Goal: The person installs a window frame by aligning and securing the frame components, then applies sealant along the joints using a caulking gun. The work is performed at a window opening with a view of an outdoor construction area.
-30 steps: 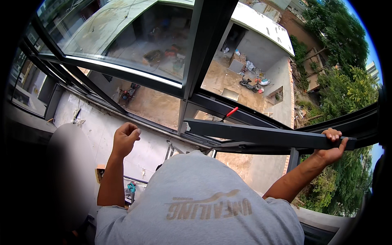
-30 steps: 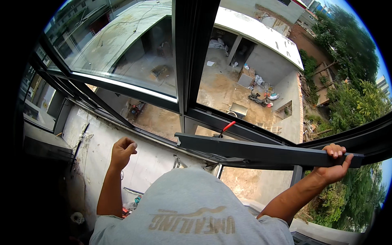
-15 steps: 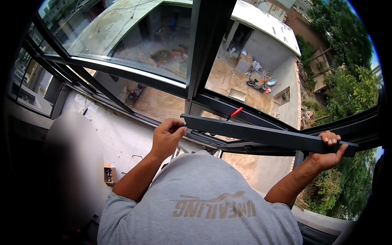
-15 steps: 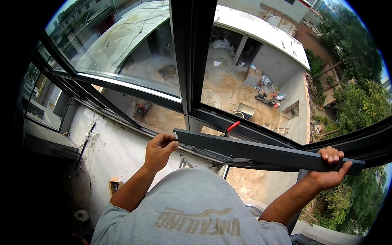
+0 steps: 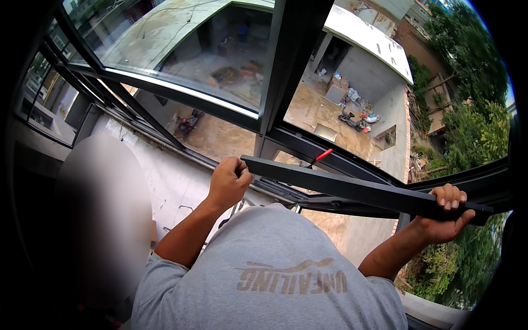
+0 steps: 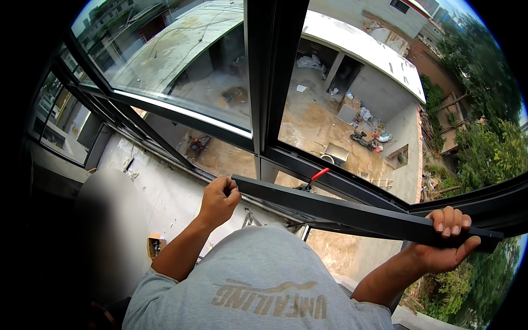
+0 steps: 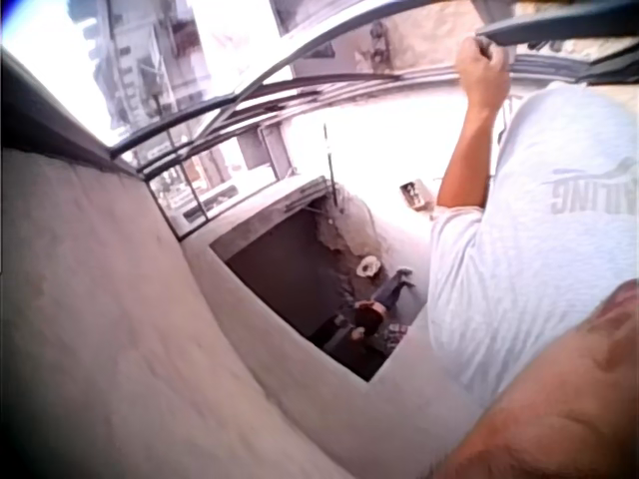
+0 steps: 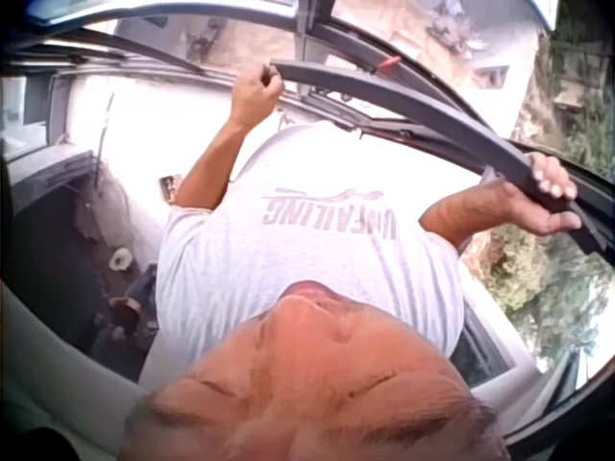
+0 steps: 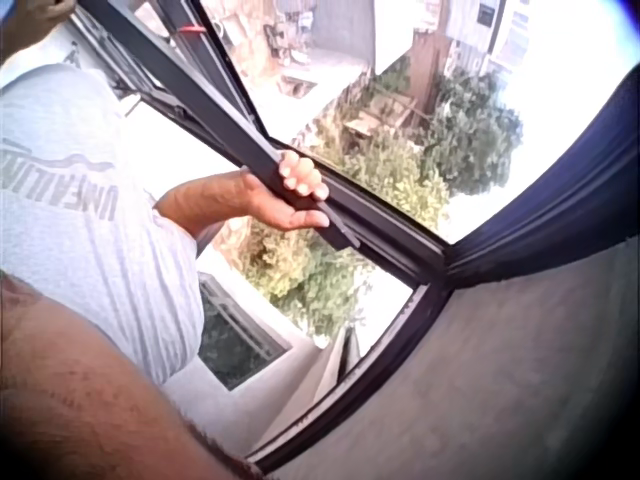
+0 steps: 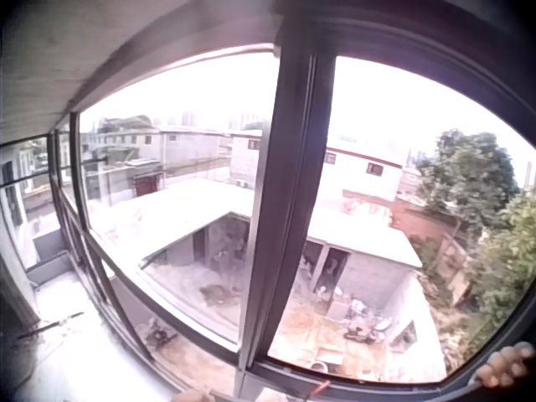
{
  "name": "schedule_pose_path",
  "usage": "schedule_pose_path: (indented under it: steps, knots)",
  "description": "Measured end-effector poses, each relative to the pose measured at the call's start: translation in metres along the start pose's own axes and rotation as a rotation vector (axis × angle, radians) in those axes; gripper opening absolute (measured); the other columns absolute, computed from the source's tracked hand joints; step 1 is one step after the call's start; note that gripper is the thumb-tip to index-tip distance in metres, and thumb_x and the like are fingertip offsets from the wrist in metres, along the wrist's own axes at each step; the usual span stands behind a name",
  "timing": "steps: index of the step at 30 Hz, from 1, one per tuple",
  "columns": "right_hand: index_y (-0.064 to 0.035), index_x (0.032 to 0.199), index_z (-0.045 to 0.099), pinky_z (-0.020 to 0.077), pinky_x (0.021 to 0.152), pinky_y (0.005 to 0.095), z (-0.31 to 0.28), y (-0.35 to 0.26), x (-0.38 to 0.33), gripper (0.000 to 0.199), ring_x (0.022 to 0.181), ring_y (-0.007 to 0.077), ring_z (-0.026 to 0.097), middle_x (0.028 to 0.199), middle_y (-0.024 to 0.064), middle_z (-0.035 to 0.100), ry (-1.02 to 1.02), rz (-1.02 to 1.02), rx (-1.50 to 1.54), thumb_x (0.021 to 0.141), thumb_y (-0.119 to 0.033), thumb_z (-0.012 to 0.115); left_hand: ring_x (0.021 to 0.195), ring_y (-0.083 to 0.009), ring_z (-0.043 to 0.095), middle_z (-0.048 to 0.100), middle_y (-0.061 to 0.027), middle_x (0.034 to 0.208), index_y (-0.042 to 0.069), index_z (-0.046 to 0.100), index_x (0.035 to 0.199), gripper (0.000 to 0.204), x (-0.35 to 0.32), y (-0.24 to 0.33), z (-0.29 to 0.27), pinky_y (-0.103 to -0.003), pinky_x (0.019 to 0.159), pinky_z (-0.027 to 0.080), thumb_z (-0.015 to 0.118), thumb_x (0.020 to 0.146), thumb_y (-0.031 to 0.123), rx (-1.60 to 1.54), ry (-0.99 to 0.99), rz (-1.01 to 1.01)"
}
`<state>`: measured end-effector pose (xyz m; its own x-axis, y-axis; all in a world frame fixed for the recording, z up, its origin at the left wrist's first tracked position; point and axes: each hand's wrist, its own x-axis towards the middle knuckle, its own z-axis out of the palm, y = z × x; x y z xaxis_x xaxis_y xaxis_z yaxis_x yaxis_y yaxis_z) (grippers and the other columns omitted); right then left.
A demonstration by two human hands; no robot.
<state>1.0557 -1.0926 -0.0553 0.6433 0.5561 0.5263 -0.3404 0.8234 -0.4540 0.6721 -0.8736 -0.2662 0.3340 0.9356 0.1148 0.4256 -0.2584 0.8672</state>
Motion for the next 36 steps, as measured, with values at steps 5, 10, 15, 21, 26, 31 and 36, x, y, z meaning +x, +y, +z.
schedule_pose_path:
  steps: [5, 10, 15, 21, 26, 31, 36]
  knots:
    - [-0.0036, 0.101, 0.053, 0.0412, 0.066, 0.0338, 0.001, 0.007, -0.002, 0.037, 0.071, 0.0172, 0.048, 0.080, 0.0039, 0.047, 0.006, -0.005, -0.062, 0.105, -0.039, 0.063, 0.067, -0.0111, 0.052, 0.056, -0.0036, 0.071, 0.000, 0.058, 0.087, 0.008, -0.005, -0.010, 0.003, -0.031, 0.059, 0.046, 0.064, 0.088, 0.004, -0.028, 0.108, -0.043]
    - [-0.0035, 0.099, 0.055, 0.0407, 0.065, 0.0343, -0.008, 0.017, -0.003, 0.038, 0.070, 0.0177, 0.048, 0.078, 0.0044, 0.048, 0.042, 0.045, -0.051, 0.106, -0.040, 0.062, 0.063, -0.0110, 0.048, 0.053, -0.0028, 0.070, 0.000, 0.055, 0.091, 0.009, -0.006, -0.021, -0.001, -0.031, 0.057, 0.043, 0.063, 0.088, 0.003, -0.087, 0.158, -0.096]
    - [-0.0033, 0.099, 0.056, 0.0408, 0.066, 0.0338, -0.022, -0.003, 0.001, 0.039, 0.069, 0.0175, 0.048, 0.077, 0.0045, 0.048, 0.042, 0.036, -0.170, 0.105, -0.041, 0.062, 0.064, -0.0222, 0.053, 0.057, -0.0106, 0.072, -0.001, 0.058, 0.092, 0.010, 0.017, -0.077, -0.058, -0.037, 0.063, 0.047, 0.064, 0.085, 0.003, 0.040, 0.376, -0.214]
    - [-0.0030, 0.100, 0.055, 0.0419, 0.067, 0.0338, -0.039, -0.022, 0.008, 0.036, 0.070, 0.0173, 0.048, 0.080, 0.0040, 0.048, 0.135, 0.018, -0.112, 0.103, -0.038, 0.065, 0.086, -0.0265, 0.066, 0.069, -0.0125, 0.092, -0.001, 0.073, 0.087, 0.014, -0.012, -0.200, -0.136, -0.038, 0.081, 0.054, 0.060, 0.084, 0.004, 0.268, 0.403, -0.066]
    - [-0.0033, 0.100, 0.052, 0.0430, 0.068, 0.0340, -0.046, -0.017, 0.010, 0.032, 0.070, 0.0176, 0.048, 0.082, 0.0040, 0.047, 0.202, 0.050, -0.013, 0.102, -0.033, 0.065, 0.076, -0.0147, 0.060, 0.071, -0.0071, 0.080, -0.003, 0.073, 0.087, 0.037, -0.033, -0.231, -0.161, -0.032, 0.075, 0.050, 0.066, 0.103, 0.029, -0.041, 0.371, -0.574]
    - [-0.0026, 0.101, 0.048, 0.0417, 0.070, 0.0339, -0.057, -0.019, 0.011, 0.032, 0.073, 0.0179, 0.046, 0.083, 0.0050, 0.044, 0.160, 0.058, -0.066, 0.103, -0.030, 0.065, 0.073, -0.0153, 0.066, 0.071, -0.0079, 0.080, -0.002, 0.072, 0.104, 0.020, -0.038, -0.226, -0.164, -0.030, 0.071, 0.056, 0.071, 0.099, 0.017, -0.450, 0.459, -0.533]
    - [-0.0021, 0.104, 0.048, 0.0430, 0.071, 0.0336, -0.054, -0.010, 0.014, 0.031, 0.074, 0.0178, 0.048, 0.085, 0.0055, 0.046, 0.142, 0.117, 0.012, 0.103, -0.028, 0.066, 0.073, -0.0128, 0.062, 0.066, -0.0041, 0.078, 0.000, 0.067, 0.094, 0.021, -0.040, -0.221, -0.167, -0.030, 0.069, 0.052, 0.075, 0.097, 0.019, -0.208, 0.542, -0.504]
